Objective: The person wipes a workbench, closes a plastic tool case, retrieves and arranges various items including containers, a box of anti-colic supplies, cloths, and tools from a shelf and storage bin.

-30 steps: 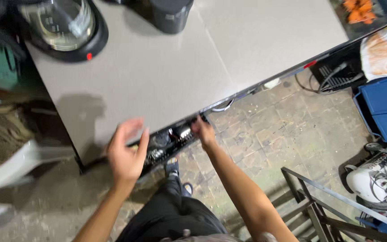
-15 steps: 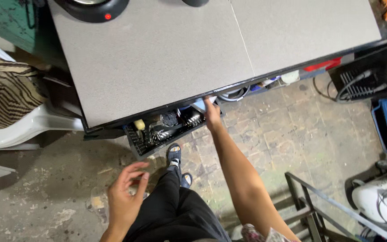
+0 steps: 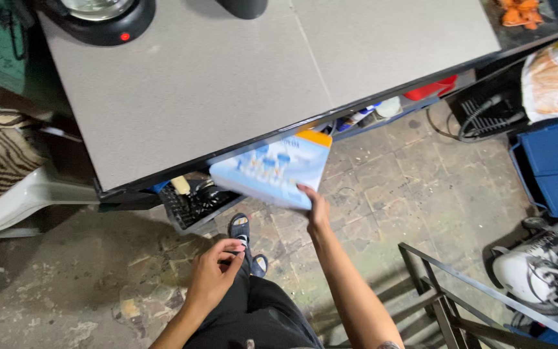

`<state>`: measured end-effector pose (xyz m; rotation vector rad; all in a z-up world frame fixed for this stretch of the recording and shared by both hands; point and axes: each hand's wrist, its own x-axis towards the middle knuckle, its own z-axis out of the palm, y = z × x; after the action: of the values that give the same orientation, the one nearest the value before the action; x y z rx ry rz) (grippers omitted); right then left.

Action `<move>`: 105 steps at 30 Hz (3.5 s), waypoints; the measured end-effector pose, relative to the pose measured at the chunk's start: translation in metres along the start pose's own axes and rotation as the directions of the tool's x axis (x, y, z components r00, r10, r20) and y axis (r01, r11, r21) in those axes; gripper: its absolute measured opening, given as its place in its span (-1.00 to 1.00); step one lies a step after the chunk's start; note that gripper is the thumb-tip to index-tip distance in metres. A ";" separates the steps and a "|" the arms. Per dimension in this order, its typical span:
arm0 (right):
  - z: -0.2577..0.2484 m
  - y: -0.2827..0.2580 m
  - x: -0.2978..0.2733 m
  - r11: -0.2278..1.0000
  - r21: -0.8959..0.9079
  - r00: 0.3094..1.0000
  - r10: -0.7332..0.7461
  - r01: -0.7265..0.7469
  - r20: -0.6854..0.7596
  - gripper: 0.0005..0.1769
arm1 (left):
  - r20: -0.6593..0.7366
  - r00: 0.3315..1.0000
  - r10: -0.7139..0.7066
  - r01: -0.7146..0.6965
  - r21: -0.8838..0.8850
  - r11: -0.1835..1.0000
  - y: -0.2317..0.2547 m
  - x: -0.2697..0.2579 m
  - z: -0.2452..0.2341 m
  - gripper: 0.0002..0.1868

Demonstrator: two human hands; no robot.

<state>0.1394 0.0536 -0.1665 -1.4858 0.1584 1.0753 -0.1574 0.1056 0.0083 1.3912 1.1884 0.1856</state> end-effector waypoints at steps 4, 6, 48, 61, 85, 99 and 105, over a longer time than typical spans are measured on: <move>-0.066 0.023 -0.049 0.997 0.038 0.998 0.068 -0.067 -0.016 -0.45 | 0.016 1.000 0.024 -0.024 0.000 1.000 -0.040 0.027 0.026 -0.48; -0.097 0.025 -0.080 0.996 0.039 0.996 0.077 -0.075 -0.035 -0.42 | 0.061 0.996 -0.072 0.077 -0.085 0.993 -0.051 0.043 0.039 -0.25; -0.150 -0.362 -0.040 0.852 -0.392 0.932 -0.361 0.348 0.042 -0.33 | 0.176 0.841 0.512 -0.534 0.113 0.838 0.331 0.325 0.160 -0.40; -0.184 -0.589 0.233 0.123 -0.729 0.578 -0.703 0.674 0.415 -0.26 | -0.023 0.707 0.707 -0.701 0.116 0.704 0.442 0.482 0.273 -0.49; -0.132 -0.626 0.371 -0.094 -0.786 0.176 -0.952 0.611 0.250 0.02 | -0.327 0.742 0.585 -0.478 0.354 0.804 0.449 0.505 0.265 -0.20; -0.124 -0.315 0.110 0.393 -0.513 0.624 -0.656 0.763 0.426 -0.88 | -0.727 0.580 0.366 -0.402 0.135 0.906 0.280 0.115 0.067 -0.76; -0.057 -0.161 0.073 0.606 -0.453 0.741 -0.391 0.654 0.546 -0.89 | -0.791 0.588 0.172 -0.232 0.039 0.972 0.121 0.033 0.040 -0.79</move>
<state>0.3141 0.0814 -0.1106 -1.6825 -0.9946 0.9209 -0.0503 0.1350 0.0795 1.4108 1.7124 1.1069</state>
